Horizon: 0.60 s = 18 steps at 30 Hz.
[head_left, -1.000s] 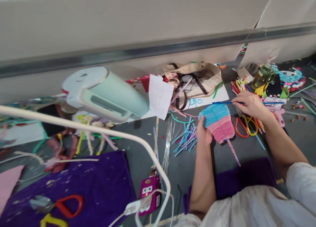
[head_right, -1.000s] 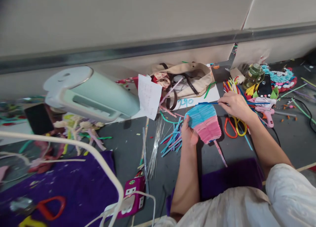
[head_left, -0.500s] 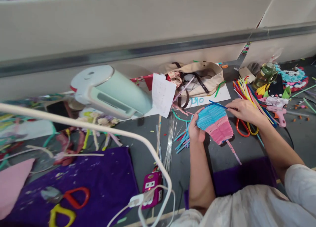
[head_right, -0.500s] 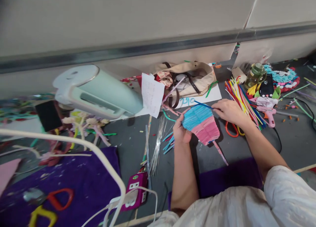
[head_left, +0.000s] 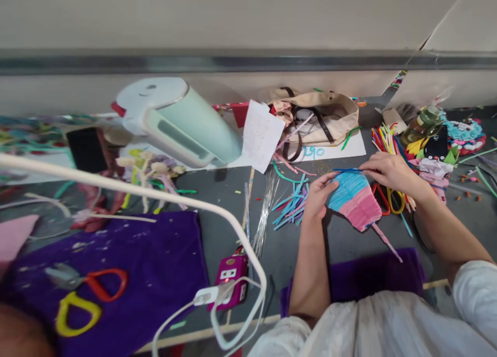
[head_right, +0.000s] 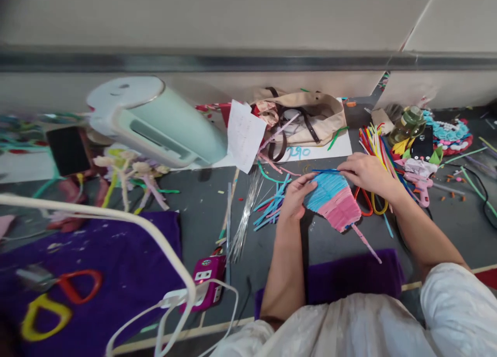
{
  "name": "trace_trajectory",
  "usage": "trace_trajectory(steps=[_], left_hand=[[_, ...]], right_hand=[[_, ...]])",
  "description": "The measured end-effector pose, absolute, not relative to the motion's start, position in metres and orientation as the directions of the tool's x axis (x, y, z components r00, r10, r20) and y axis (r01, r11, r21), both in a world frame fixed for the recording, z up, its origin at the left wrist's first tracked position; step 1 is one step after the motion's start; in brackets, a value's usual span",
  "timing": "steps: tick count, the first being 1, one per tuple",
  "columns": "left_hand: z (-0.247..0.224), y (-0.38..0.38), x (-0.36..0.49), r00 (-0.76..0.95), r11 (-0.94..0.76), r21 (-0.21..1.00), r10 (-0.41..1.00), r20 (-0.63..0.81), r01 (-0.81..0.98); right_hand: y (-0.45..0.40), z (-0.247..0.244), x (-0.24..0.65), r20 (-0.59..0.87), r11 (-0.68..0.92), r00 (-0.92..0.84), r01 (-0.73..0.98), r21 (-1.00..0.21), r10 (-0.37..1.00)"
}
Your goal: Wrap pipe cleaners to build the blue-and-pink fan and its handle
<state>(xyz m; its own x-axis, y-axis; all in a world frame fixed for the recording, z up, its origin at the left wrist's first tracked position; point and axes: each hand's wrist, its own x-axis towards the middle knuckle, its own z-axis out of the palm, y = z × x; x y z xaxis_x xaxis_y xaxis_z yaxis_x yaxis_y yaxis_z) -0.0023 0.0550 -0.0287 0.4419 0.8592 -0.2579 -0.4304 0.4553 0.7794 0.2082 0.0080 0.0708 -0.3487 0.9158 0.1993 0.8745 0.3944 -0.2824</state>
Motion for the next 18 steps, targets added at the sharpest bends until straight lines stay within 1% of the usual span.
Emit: trace_trajectory(steps=[3,7,13,18], left_hand=[[-0.029,0.054,-0.001,0.411,0.409,0.795,0.884,-0.224,-0.447],[-0.027,0.053,0.001,0.389,0.388,0.793,0.897,-0.209,-0.469],[-0.025,0.055,0.000,0.356,0.362,0.807,0.912,-0.203,-0.467],[-0.024,0.056,0.002,0.344,0.367,0.775,0.916,-0.206,-0.514]], right_hand=[[0.005,0.079,0.215,0.253,0.428,-0.374,0.878,-0.212,0.892],[0.012,0.087,0.219,0.287,0.476,-0.420,0.865,-0.161,0.861],[0.031,0.093,0.209,0.224,0.527,-0.508,0.850,-0.028,0.832],[0.039,0.097,0.201,0.180,0.537,-0.538,0.841,0.060,0.823]])
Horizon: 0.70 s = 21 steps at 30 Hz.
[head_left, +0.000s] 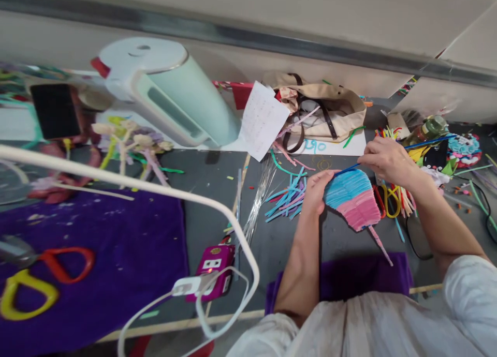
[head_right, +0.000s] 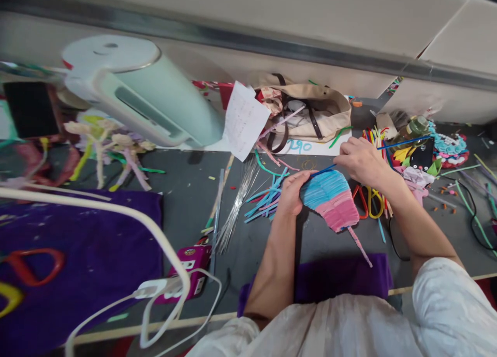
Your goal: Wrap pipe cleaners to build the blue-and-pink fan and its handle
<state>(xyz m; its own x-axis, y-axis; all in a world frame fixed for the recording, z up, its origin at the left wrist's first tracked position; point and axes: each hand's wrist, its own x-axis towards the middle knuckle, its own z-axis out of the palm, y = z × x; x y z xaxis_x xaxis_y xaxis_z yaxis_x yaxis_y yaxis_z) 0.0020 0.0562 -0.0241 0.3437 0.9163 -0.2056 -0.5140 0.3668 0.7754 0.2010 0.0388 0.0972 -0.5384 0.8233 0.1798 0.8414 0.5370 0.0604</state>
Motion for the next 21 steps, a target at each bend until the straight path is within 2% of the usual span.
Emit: trace_trajectory(steps=[6,13,16,21], left_hand=[[-0.026,0.055,0.003,0.327,0.379,0.760,0.916,-0.230,-0.527],[-0.029,0.057,0.003,0.309,0.328,0.822,0.931,-0.196,-0.465],[-0.031,0.058,0.003,0.289,0.311,0.834,0.938,-0.192,-0.456],[-0.032,0.060,0.003,0.259,0.306,0.828,0.944,-0.202,-0.470]], right_hand=[[0.041,0.101,0.201,0.192,0.541,-0.545,0.838,0.078,0.816],[0.039,0.098,0.199,0.175,0.533,-0.537,0.843,0.071,0.826],[0.036,0.092,0.199,0.176,0.500,-0.490,0.866,-0.014,0.854],[0.027,0.080,0.199,0.188,0.346,-0.309,0.913,-0.217,0.932]])
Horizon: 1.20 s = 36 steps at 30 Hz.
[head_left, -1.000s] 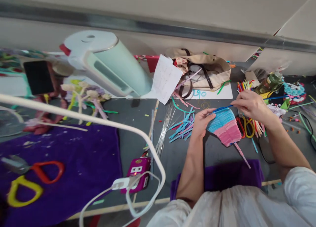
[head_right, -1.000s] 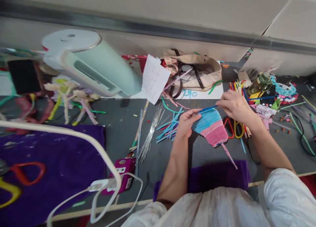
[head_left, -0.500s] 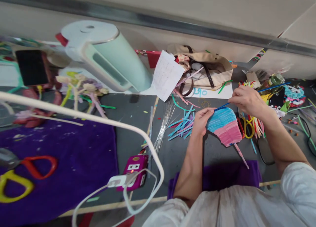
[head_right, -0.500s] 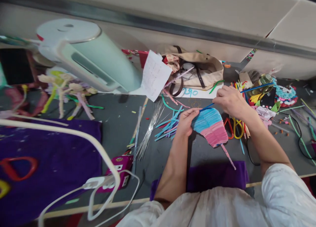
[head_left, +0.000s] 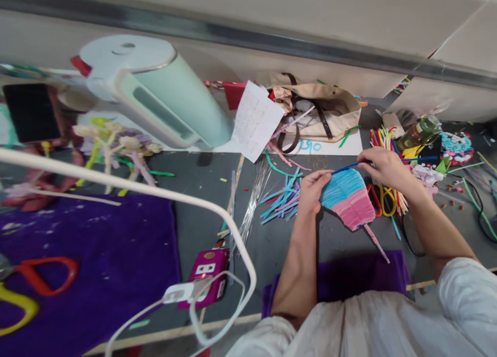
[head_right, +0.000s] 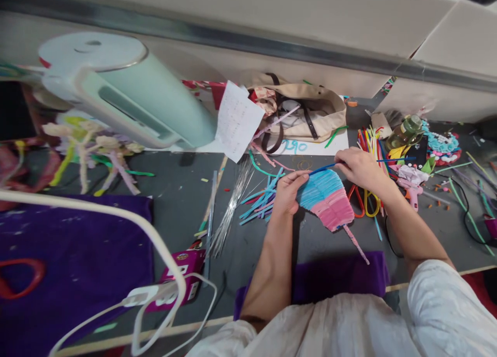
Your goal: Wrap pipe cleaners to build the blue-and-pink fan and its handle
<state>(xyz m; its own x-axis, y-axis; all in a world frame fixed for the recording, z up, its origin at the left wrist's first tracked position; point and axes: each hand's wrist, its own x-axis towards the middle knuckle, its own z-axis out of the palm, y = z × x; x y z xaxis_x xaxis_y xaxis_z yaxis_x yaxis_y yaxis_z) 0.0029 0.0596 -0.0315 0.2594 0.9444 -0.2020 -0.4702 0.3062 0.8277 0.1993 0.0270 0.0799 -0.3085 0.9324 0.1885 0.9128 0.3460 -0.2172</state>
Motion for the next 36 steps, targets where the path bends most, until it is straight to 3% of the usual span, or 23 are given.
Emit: trace_trajectory(steps=[14,24,30,36], left_hand=[[-0.032,0.060,0.003,0.187,0.282,0.868,0.957,-0.223,-0.409],[-0.035,0.060,0.002,0.185,0.283,0.881,0.956,-0.228,-0.378],[-0.035,0.061,0.003,0.172,0.288,0.880,0.956,-0.239,-0.378],[-0.037,0.060,0.004,0.175,0.290,0.887,0.955,-0.241,-0.358]], right_hand=[[0.009,0.057,0.187,0.180,0.084,0.020,0.830,-0.551,0.983],[0.006,0.045,0.180,-0.037,-0.128,0.183,0.513,-0.849,0.982],[0.008,0.036,0.184,-0.107,-0.158,0.157,0.368,-0.916,0.982],[0.010,0.030,0.186,-0.118,-0.169,0.163,0.353,-0.920,0.980]])
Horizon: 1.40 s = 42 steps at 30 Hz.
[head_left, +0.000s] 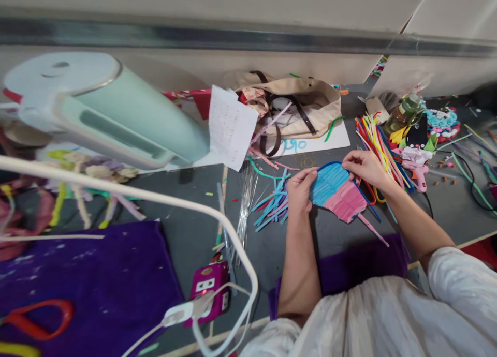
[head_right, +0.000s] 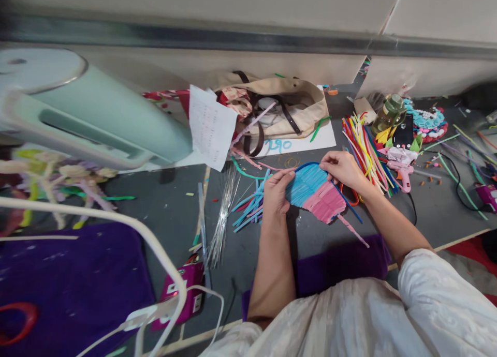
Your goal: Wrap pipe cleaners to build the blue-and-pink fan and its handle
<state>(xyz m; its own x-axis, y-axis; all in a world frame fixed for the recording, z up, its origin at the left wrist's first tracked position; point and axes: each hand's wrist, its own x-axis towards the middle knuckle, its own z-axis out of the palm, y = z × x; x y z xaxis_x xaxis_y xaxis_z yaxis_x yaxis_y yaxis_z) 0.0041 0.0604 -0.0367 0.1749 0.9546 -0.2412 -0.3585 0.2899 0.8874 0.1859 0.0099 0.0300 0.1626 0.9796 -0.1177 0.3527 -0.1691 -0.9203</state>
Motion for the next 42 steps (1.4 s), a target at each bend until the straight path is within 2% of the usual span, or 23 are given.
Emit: trace_trajectory(steps=[12,16,20,23,25,28,33,36,42], left_hand=[[-0.038,0.060,0.005,0.183,0.292,0.891,0.953,-0.241,-0.348],[-0.039,0.061,0.005,0.184,0.268,0.906,0.959,-0.216,-0.329],[-0.039,0.061,0.003,0.215,0.274,0.906,0.953,-0.212,-0.323],[-0.038,0.061,0.002,0.222,0.285,0.905,0.950,-0.221,-0.316],[-0.039,0.062,0.002,0.224,0.287,0.908,0.948,-0.224,-0.306],[-0.040,0.062,0.003,0.229,0.291,0.907,0.947,-0.227,-0.303],[-0.042,0.062,0.005,0.225,0.302,0.901,0.945,-0.239,-0.310],[-0.041,0.062,0.005,0.218,0.300,0.906,0.946,-0.241,-0.300],[-0.040,0.062,0.005,0.216,0.301,0.906,0.946,-0.244,-0.296]], right_hand=[[0.008,0.028,0.188,-0.117,-0.180,0.172,0.418,-0.890,0.978],[0.007,0.028,0.187,0.002,-0.091,0.163,0.556,-0.827,0.987],[0.003,0.032,0.197,0.111,-0.046,0.172,0.712,-0.701,0.979],[-0.001,0.032,0.227,0.153,-0.155,0.307,0.778,-0.609,0.939],[-0.004,0.028,0.257,0.137,-0.304,0.440,0.783,-0.543,0.888],[-0.006,0.015,0.302,0.111,-0.549,0.617,0.757,-0.355,0.779],[0.001,-0.011,0.336,-0.026,-0.696,0.697,0.711,-0.102,0.716],[0.010,-0.018,0.336,-0.048,-0.699,0.697,0.713,-0.052,0.715],[0.011,-0.003,0.342,-0.028,-0.705,0.706,0.702,-0.103,0.708]])
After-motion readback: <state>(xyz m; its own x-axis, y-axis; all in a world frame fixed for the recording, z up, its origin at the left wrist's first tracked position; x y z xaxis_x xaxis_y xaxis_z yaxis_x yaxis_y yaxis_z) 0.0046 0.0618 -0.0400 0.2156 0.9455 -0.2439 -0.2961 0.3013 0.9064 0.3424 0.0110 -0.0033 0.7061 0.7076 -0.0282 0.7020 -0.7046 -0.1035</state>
